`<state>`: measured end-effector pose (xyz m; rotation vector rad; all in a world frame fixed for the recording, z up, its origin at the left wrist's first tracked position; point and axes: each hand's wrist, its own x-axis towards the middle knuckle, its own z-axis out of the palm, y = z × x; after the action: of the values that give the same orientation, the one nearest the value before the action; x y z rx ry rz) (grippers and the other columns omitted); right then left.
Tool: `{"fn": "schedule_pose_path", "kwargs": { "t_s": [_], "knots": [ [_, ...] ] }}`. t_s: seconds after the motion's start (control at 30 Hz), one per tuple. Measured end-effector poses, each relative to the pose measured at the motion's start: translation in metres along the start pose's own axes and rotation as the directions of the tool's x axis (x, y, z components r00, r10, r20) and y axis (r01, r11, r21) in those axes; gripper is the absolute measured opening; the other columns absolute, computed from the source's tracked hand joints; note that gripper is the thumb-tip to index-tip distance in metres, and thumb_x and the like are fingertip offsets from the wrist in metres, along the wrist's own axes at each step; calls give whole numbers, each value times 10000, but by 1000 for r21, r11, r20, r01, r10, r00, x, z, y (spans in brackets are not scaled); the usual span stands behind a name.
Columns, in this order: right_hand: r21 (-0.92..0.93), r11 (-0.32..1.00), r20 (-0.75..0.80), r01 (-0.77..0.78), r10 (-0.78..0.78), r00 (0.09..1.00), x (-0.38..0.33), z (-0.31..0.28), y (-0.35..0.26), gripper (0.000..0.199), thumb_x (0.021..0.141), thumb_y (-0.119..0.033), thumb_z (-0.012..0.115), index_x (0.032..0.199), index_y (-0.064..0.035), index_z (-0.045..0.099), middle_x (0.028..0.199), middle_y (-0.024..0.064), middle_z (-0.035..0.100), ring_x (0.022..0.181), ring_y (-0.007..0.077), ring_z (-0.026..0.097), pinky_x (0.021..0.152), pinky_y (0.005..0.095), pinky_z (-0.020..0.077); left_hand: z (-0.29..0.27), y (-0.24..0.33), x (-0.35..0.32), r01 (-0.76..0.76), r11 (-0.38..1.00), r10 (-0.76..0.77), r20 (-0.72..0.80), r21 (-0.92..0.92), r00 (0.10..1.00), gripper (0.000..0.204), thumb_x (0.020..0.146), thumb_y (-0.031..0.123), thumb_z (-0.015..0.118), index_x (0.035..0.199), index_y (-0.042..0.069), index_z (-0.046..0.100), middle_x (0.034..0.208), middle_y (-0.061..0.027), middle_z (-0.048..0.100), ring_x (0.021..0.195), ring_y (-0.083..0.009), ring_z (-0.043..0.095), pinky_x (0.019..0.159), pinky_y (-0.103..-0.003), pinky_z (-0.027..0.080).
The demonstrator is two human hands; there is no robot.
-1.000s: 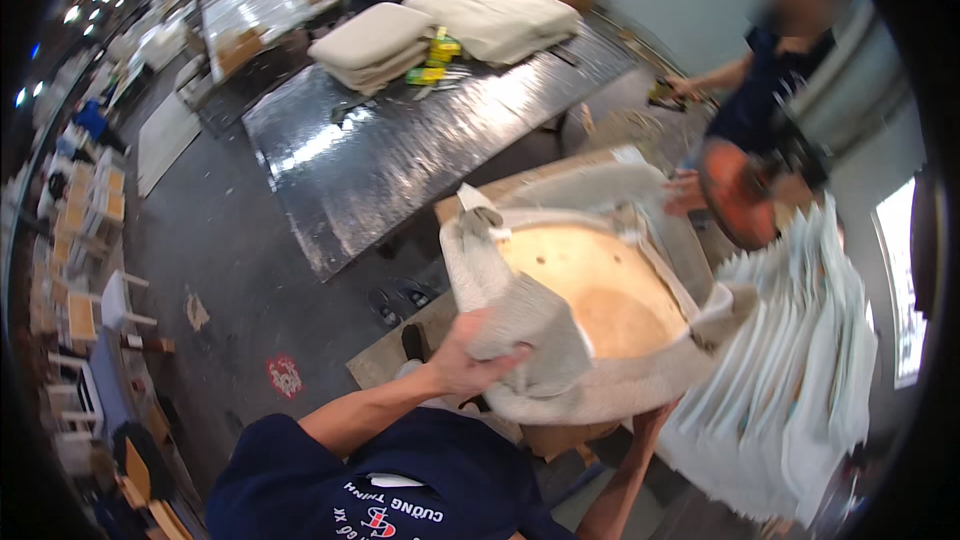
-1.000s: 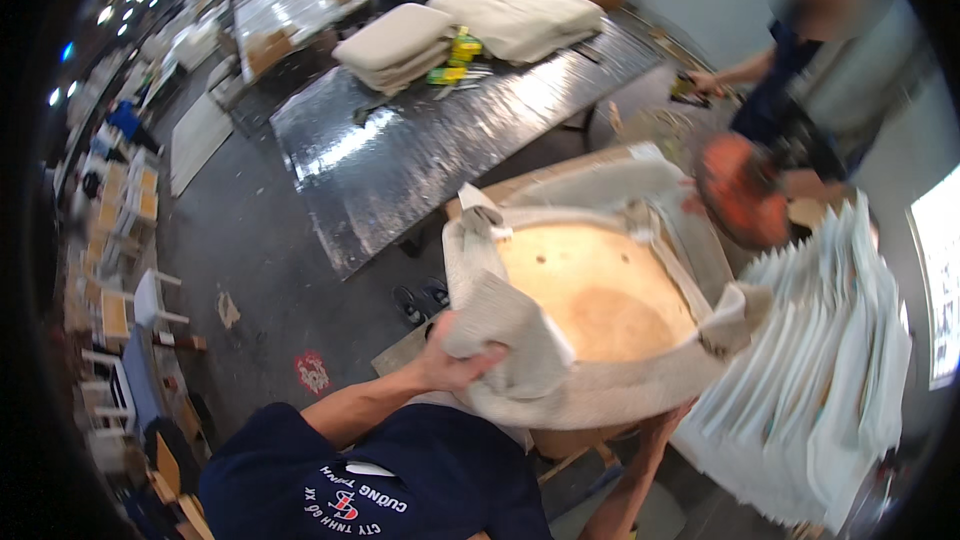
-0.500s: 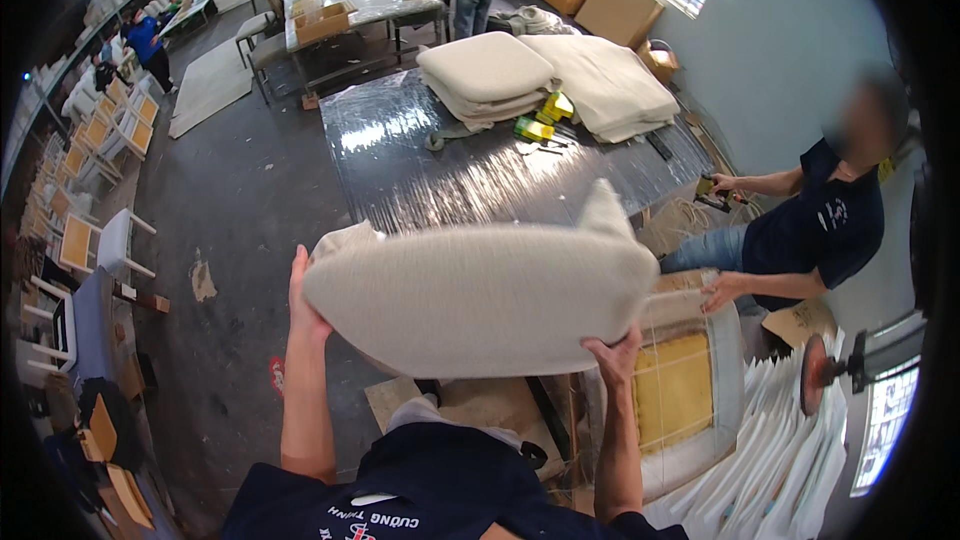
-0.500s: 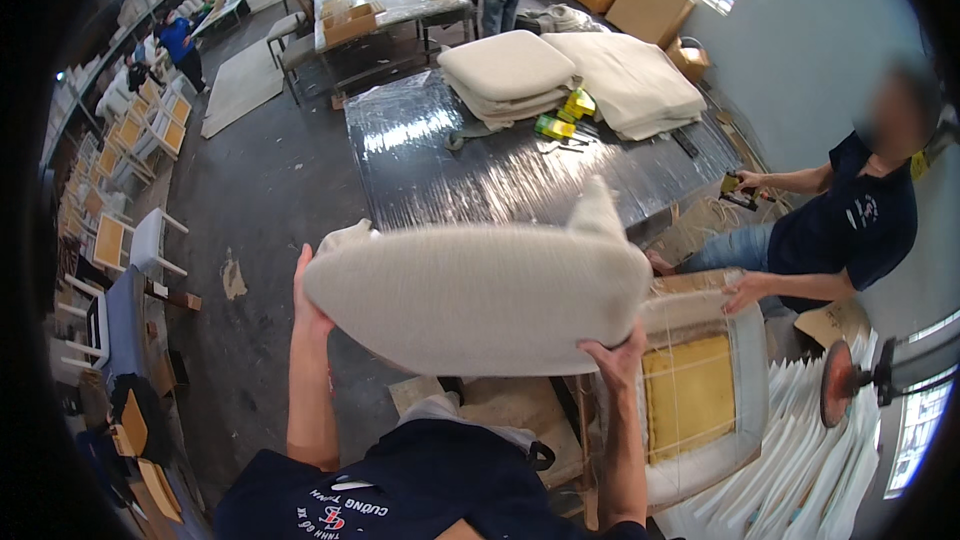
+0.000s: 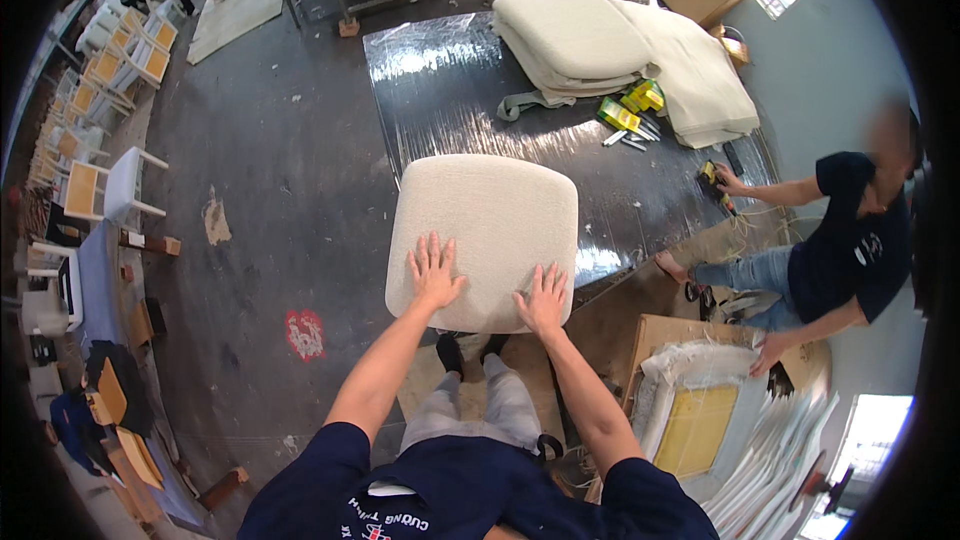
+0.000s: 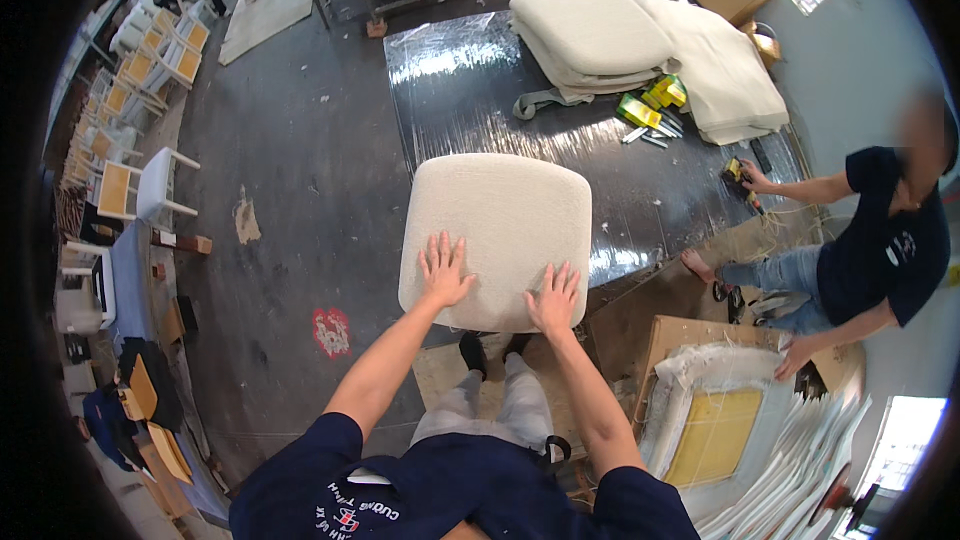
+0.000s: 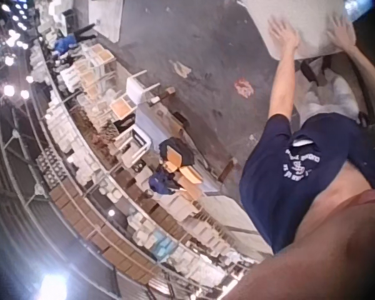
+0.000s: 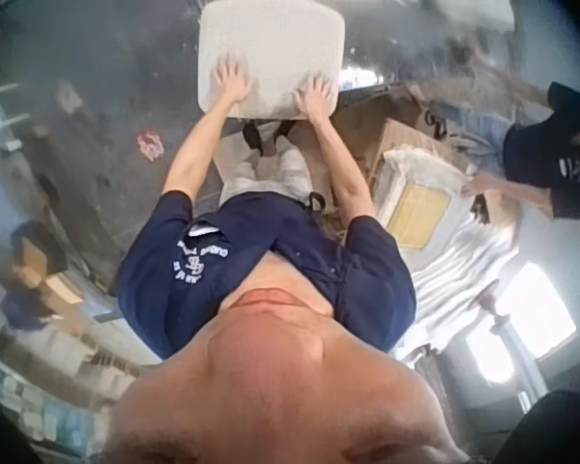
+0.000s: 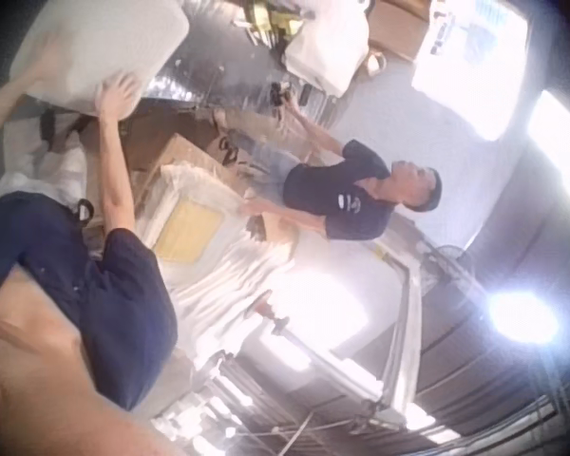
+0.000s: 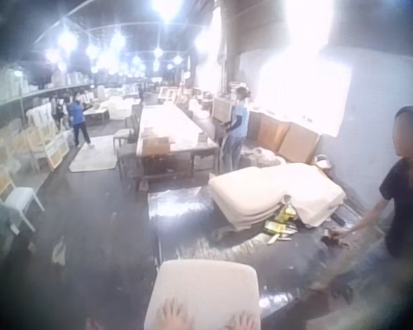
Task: The person works with a coworker to upholster chair seats. They position fabric over a foam-covered seat base, pull it taut, and use a staple gun to secure the fabric to the underside. The person repeatedly flips the seat, adjusts the fabric, and staples edges while the coworker assists with positioning and stapling.
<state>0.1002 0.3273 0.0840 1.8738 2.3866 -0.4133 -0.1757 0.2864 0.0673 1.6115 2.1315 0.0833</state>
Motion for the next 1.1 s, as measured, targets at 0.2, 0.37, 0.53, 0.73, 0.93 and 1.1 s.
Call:
{"fn": "schedule_pose_path", "kwargs": {
  "t_s": [0.2,0.37,0.53,0.73,0.93,1.1],
  "knots": [
    [3,996,-41,93,-92,995,109,6,46,885,1003,-485,620,1687,-67,245,1763,223,156,1600,513,142,1244,676,206,39,36,43,184,981,-193,-236,-63,952,858,1019,512,523,1721,170,167,1779,-215,-13,1621,-479,-85,1229,-741,-72],
    [-61,989,-170,132,-140,975,257,-7,-10,681,1044,-496,559,1633,-183,420,1716,150,324,1582,449,250,1240,700,172,42,31,60,227,973,-232,-255,-50,939,840,1003,488,511,1712,154,207,1768,-241,32,1612,-508,-61,1209,-772,-66],
    [-5,907,-244,420,-409,879,310,27,-151,500,1077,-453,503,1504,-206,586,1573,79,540,1537,342,369,1259,658,169,48,30,71,239,971,-237,-262,-26,936,796,1002,505,480,1687,144,297,1760,-254,67,1608,-510,-8,1206,-775,-38],
    [67,634,-78,771,-767,637,293,35,-247,481,1054,-399,568,1507,-238,583,1613,84,489,1530,341,378,1268,624,191,56,27,72,218,975,-214,-352,-28,911,770,990,514,491,1653,139,381,1752,-229,170,1593,-527,92,1196,-781,-16],
    [141,782,-284,607,-555,782,295,38,-175,551,1003,-411,658,1495,-176,583,1598,152,488,1530,371,372,1271,562,231,3,-3,93,139,961,-214,-323,-241,922,717,1013,367,569,1658,127,366,1742,-187,256,1614,-401,177,1245,-694,64],
    [61,779,-270,624,-589,762,294,20,-171,603,998,-455,669,1501,-134,582,1553,157,525,1481,354,415,1240,551,254,-23,-69,193,62,931,-252,-512,-359,821,585,1054,230,537,1607,65,441,1630,-165,483,1527,-352,420,1231,-519,286]
  ]
}}
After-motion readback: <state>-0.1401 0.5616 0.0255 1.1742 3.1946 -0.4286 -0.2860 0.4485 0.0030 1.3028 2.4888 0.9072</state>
